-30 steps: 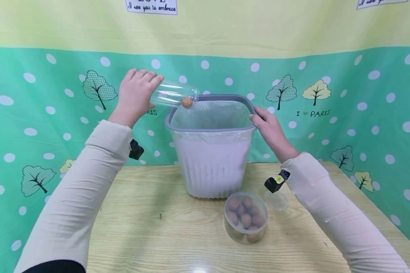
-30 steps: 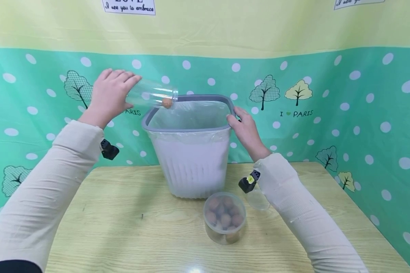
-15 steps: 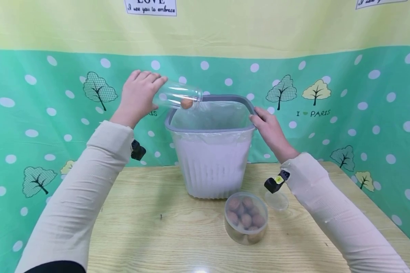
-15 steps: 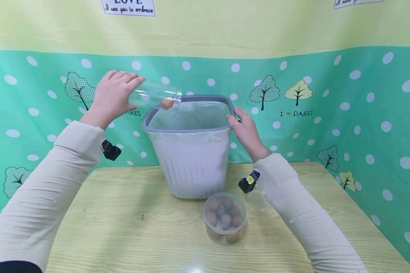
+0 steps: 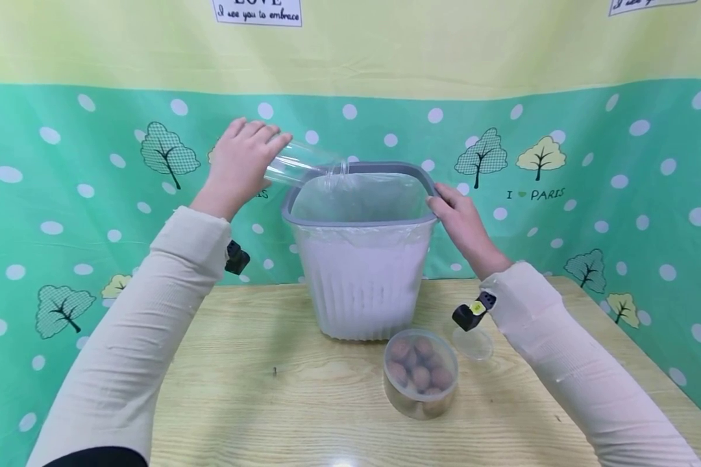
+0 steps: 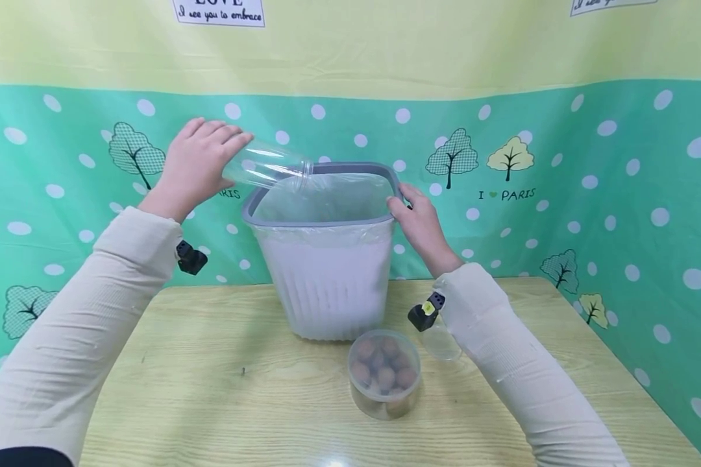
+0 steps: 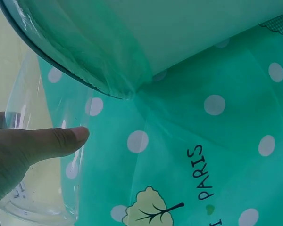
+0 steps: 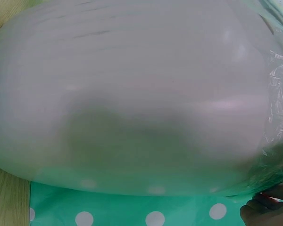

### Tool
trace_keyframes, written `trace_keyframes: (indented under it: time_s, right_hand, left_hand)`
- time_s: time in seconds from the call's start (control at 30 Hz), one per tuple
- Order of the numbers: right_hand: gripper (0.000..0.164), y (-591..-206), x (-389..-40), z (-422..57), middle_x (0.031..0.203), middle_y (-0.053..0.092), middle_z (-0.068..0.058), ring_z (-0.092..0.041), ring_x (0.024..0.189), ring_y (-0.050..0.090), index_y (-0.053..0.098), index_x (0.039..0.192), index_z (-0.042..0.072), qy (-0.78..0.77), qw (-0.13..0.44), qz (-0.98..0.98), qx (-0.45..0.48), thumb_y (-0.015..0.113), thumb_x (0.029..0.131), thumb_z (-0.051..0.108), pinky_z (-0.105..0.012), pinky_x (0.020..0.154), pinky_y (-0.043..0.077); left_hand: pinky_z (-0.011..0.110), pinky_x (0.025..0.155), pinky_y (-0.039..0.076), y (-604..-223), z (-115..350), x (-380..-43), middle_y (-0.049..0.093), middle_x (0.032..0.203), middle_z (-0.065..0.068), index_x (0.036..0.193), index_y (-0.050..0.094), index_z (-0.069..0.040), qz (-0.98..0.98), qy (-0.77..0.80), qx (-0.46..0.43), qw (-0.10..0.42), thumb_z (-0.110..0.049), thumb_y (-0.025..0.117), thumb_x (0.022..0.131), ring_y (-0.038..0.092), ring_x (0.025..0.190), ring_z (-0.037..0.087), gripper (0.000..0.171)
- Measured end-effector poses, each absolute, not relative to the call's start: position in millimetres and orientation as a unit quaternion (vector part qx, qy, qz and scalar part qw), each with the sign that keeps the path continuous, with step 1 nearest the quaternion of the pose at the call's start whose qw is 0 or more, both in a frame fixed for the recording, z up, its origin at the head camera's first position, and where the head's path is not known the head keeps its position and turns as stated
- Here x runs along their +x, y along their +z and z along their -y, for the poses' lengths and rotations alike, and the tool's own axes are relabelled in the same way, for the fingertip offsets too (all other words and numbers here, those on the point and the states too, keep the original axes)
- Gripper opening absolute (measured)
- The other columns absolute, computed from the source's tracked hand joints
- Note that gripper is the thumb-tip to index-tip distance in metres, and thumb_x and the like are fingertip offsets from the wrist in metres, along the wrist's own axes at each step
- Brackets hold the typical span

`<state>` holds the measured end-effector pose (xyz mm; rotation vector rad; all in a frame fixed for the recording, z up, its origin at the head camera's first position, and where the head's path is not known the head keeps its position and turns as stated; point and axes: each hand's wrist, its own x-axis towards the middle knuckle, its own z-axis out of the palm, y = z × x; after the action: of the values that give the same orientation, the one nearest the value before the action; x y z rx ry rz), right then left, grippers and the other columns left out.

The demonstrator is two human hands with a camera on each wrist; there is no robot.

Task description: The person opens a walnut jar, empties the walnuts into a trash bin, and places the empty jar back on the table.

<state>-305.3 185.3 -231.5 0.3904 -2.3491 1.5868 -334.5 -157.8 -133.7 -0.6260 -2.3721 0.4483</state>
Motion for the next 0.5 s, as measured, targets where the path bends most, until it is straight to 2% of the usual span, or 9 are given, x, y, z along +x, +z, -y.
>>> trace_keyframes:
  time_s: [0.13,0.3,0.5]
  right_hand:
    - [0.057,-232.0,-304.9,-184.7,0.150,0.032,-0.008,-0.020,0.133,0.032,0.031,0.148,0.012,0.549,0.138,0.813,0.136,0.043,0.096,0.033,-0.047,0.108,0.028]
    - [0.055,-232.2,-304.8,-184.5,0.144,0.039,-0.010,-0.021,0.119,0.038,0.035,0.147,0.013,0.549,0.144,0.812,0.137,0.043,0.096,0.034,-0.046,0.099,0.032]
    - [0.055,-232.6,-304.6,-185.5,0.146,0.038,-0.010,-0.021,0.122,0.037,0.035,0.147,0.012,0.546,0.146,0.813,0.136,0.043,0.096,0.034,-0.045,0.100,0.032]
  left_hand:
    - [0.048,0.113,0.021,-133.9,159.0,-334.4,0.048,0.137,0.018,0.140,0.042,-0.008,0.906,0.165,-0.227,0.317,-0.018,0.085,0.068,0.039,0.128,0.036,0.084]
    - [0.048,0.113,0.021,-135.0,162.4,-335.7,0.047,0.138,0.017,0.141,0.041,-0.009,0.908,0.148,-0.217,0.327,-0.020,0.085,0.069,0.039,0.128,0.035,0.085]
    - [0.048,0.113,0.022,-136.4,164.1,-336.0,0.048,0.138,0.017,0.141,0.041,-0.009,0.908,0.138,-0.218,0.331,-0.020,0.085,0.068,0.040,0.128,0.034,0.085]
